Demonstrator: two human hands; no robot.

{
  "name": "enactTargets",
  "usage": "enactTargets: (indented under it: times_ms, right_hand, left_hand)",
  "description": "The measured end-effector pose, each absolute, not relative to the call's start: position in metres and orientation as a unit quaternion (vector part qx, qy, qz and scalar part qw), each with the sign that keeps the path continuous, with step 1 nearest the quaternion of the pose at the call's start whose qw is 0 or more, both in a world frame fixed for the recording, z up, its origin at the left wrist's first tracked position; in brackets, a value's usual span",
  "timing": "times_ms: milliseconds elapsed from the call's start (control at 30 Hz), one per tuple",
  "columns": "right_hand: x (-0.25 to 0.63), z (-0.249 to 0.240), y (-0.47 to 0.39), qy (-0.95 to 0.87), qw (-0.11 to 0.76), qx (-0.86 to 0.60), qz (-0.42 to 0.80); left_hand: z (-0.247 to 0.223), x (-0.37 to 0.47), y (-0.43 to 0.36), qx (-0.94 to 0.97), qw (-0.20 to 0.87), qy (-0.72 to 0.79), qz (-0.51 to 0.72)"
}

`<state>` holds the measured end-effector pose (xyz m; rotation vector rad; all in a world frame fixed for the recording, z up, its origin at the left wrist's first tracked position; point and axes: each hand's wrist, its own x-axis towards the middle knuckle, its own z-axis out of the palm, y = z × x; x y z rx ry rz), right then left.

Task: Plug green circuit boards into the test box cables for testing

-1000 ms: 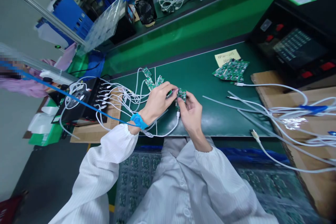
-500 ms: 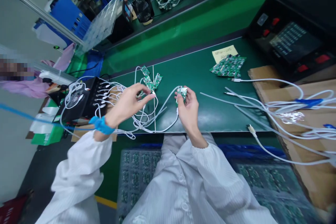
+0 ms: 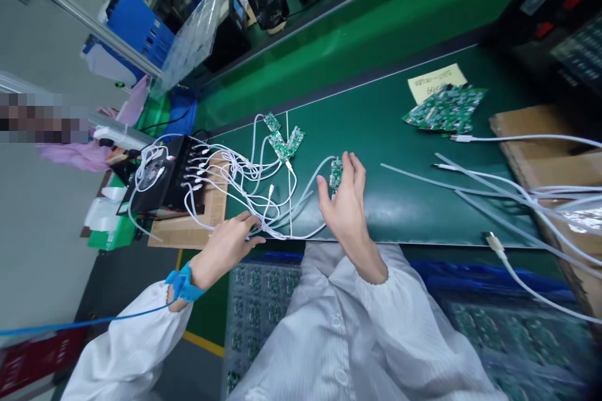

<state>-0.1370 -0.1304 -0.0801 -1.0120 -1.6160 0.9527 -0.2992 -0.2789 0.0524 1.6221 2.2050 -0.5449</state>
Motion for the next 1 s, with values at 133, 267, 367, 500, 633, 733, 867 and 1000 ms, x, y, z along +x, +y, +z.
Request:
enactTargets:
  times_ms: [133, 267, 367, 500, 633, 733, 867, 1000]
  right_hand:
    - [-0.127, -0.081, -0.128, -0.673, 0.482, -0.405, 0.389]
    - [-0.123, -0.077, -0.13, -0.671, 0.491, -0.404, 0.382]
    - [-0.121, -0.065, -0.138, -0.656, 0.511, -0.416, 0.368]
    - [-0.114, -0.045, -0.159, -0.646, 0.539, -0.407, 0.356]
    - [-0.109, -0.034, -0.185, -0.661, 0.507, -0.351, 0.427]
    - [-0.111, -0.035, -0.2, -0.684, 0.402, -0.307, 0.525]
    - [-0.122, -0.041, -0.212, -0.697, 0.246, -0.24, 0.629]
    - [-0.129, -0.042, -0.216, -0.677, 0.224, -0.225, 0.664]
  left_hand:
    - [0.053, -0.305, -0.276, 0.568, 0.197, 0.781, -0.17]
    - [0.058, -0.311, -0.279, 0.576, 0.205, 0.782, -0.118]
    - [0.055, -0.311, -0.279, 0.572, 0.22, 0.786, -0.08]
    - [0.047, -0.312, -0.28, 0.585, 0.226, 0.777, -0.049]
    - [0.047, -0.317, -0.281, 0.597, 0.245, 0.763, -0.02]
    - [0.046, -0.319, -0.28, 0.599, 0.26, 0.757, 0.012]
    - [0.042, -0.32, -0.281, 0.595, 0.253, 0.762, 0.031]
    - [0.042, -0.322, -0.284, 0.581, 0.246, 0.774, 0.056]
